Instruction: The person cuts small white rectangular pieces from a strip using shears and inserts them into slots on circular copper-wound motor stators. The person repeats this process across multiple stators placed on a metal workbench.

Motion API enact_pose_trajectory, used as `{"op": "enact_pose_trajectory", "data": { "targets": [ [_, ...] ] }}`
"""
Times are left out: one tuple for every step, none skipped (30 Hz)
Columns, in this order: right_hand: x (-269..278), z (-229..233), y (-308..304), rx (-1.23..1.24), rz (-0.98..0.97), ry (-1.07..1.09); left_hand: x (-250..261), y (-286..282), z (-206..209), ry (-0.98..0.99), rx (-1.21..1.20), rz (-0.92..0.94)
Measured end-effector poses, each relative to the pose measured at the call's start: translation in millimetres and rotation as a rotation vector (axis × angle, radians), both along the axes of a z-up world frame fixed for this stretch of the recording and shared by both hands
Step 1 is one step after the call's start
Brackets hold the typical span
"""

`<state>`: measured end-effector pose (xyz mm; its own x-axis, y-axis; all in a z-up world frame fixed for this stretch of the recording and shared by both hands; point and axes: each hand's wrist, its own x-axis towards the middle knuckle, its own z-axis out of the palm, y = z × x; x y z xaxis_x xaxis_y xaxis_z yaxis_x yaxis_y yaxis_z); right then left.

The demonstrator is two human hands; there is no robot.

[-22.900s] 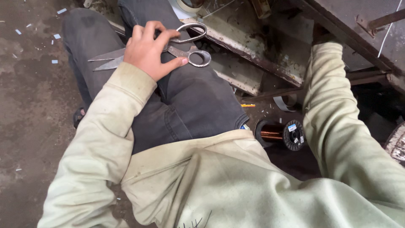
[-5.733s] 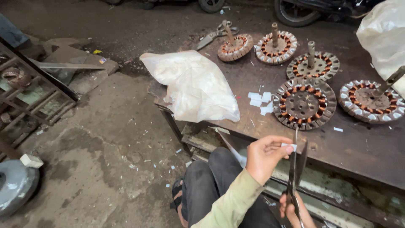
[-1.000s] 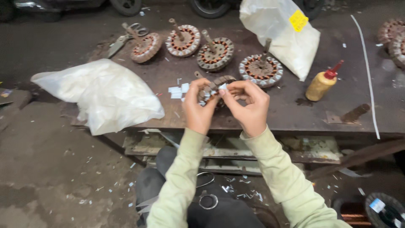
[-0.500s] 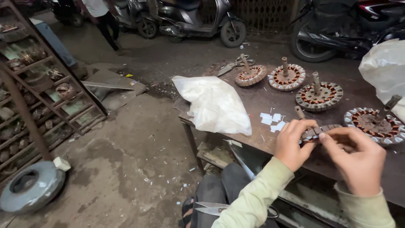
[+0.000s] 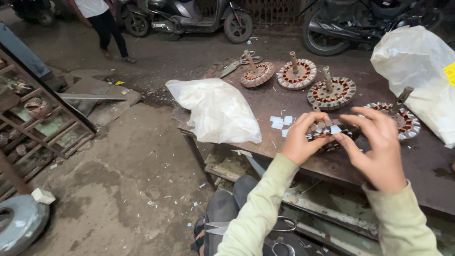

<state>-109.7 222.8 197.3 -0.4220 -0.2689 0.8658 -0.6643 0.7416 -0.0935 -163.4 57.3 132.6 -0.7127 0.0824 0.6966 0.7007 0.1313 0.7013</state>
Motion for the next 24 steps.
{"op": "enact_pose_trajectory", "data": {
  "targets": [
    [-4,0,2,-0.077,0.092,-0.165,-1,-2,1,0.035,-0.004,-0.023],
    [-11,-1,3,-0.154,0.184,-0.325,-2,-4,2,0.072,-0.005,-0.015],
    [-17,-3,6,-0.229,0.278,-0.486,-1,-5,2,0.11,-0.007,-0.008],
    [-22,-6,9,-0.227,0.308,-0.503,-1,-6,2,0.15,-0.008,0.001],
    [-26,-9,13,-0.224,0.338,-0.52,1,-7,1,0.138,0.0,-0.005],
    [-31,-12,16,-0.22,0.369,-0.536,3,-7,0,0.128,0.009,-0.008],
    [-35,-14,18,-0.201,0.392,-0.526,5,-8,0,0.117,0.017,-0.012],
    [-38,-17,20,-0.181,0.415,-0.52,7,-9,-2,0.108,0.029,-0.017],
    [-41,-20,21,-0.162,0.438,-0.514,9,-10,-2,0.098,0.04,-0.022],
    [-43,-23,22,-0.156,0.433,-0.492,12,-10,-3,0.084,0.052,-0.028],
    [-46,-26,21,-0.15,0.428,-0.47,13,-10,-4,0.082,0.046,-0.01],
    [-47,-29,21,-0.145,0.42,-0.45,14,-11,-5,0.079,0.04,0.005],
    [-49,-32,20,-0.143,0.417,-0.434,14,-10,-5,0.076,0.034,0.021],
    [-50,-35,20,-0.141,0.413,-0.421,15,-10,-5,0.072,0.04,0.021],
    [-51,-37,20,-0.139,0.409,-0.408,15,-10,-5,0.068,0.046,0.021],
    [-53,-39,19,-0.151,0.406,-0.406,14,-11,-4,0.064,0.05,0.022],
    [-54,-41,18,-0.163,0.404,-0.405,14,-12,-4,0.067,0.047,0.01],
    [-55,-43,18,-0.176,0.401,-0.405,14,-13,-4,0.068,0.045,-0.002],
    [-56,-45,18,-0.176,0.396,-0.399,14,-14,-3,0.069,0.042,-0.014],
    [-57,-46,18,-0.176,0.39,-0.392,13,-13,-3,0.07,0.039,-0.014],
    [-59,-47,19,-0.176,0.383,-0.384,13,-12,-3,0.07,0.037,-0.014],
    [-60,-48,19,-0.176,0.381,-0.376,13,-12,-3,0.069,0.034,-0.014],
    [-62,-49,20,-0.176,0.378,-0.368,11,-10,-3,0.084,0.029,0.008],
    [-64,-51,20,-0.175,0.375,-0.362,11,-8,-5,0.097,0.026,0.029]
  ]
}}
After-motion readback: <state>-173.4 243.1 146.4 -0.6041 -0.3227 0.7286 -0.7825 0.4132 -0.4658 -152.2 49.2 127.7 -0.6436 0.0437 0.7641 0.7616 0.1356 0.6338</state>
